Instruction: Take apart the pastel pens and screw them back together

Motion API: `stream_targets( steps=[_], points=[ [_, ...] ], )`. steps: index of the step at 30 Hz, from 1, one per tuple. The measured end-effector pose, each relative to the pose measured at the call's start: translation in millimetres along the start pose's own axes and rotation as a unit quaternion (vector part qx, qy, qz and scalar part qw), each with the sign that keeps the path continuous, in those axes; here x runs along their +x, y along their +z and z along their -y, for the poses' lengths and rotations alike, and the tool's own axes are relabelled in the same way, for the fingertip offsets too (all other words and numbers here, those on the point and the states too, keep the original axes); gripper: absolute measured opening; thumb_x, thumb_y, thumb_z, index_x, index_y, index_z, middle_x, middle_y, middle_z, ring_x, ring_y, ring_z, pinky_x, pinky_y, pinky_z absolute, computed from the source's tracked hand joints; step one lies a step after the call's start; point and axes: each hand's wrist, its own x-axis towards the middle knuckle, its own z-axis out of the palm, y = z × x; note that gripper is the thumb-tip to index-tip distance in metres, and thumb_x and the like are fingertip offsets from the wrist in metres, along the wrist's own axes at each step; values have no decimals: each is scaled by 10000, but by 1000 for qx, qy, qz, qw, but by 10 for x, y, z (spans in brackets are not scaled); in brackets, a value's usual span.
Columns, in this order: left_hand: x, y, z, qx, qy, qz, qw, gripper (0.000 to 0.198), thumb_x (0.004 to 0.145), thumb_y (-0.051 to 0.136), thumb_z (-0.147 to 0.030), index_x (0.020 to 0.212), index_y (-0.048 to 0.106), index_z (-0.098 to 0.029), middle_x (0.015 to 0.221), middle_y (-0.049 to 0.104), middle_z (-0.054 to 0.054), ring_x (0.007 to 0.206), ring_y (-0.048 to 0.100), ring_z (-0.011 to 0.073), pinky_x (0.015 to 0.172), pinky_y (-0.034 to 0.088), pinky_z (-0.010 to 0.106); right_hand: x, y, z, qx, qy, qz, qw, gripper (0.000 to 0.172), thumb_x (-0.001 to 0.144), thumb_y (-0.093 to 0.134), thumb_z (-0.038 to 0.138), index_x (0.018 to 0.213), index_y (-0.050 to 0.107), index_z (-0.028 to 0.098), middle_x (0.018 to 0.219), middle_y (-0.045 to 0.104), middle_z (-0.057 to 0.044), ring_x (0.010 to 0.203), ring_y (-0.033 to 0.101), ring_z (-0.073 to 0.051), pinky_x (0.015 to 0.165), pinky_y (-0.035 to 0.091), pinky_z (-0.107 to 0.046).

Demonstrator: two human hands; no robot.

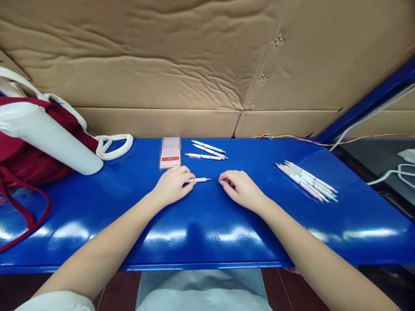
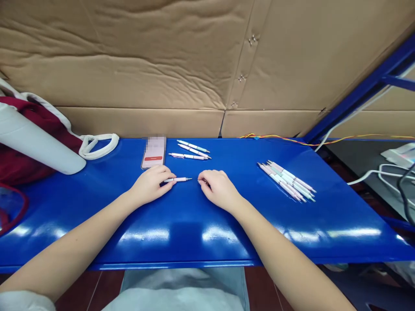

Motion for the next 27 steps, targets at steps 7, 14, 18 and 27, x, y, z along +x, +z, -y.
stream_targets(
  steps=[7,14,18,27],
  points=[
    [24,60,-137,12,30,-48,998,324,862,550,-359,1124,606,-178,1129,576,90,1028,513,239,908,420,402,4,167,198,41,-39,23,998,152,898,462,180,1004,571,183,945,652,-67,867,582,-192,813,399,-347],
    [42,177,-230,-18,110,-53,992,208,911,491,-306,922,673,-206,1039,629,54,999,499,207,903,394,384,3,199,230,107,-33,5,994,57,883,489,166,844,522,191,796,606,-23,723,541,-152,707,414,-286],
    [37,187,-219,-21,111,-48,992,193,899,511,-300,938,671,-201,1045,631,51,1010,496,205,913,394,385,-1,160,206,76,-29,8,997,49,877,499,168,849,533,191,816,607,-25,752,532,-162,735,401,-306],
    [18,82,-175,-21,75,-46,996,258,866,549,-352,1043,633,-182,1051,619,69,992,517,214,879,416,379,-30,28,184,-15,-1,6,1000,136,863,543,267,954,589,177,953,589,-70,889,508,-205,783,369,-337]
  ],
)
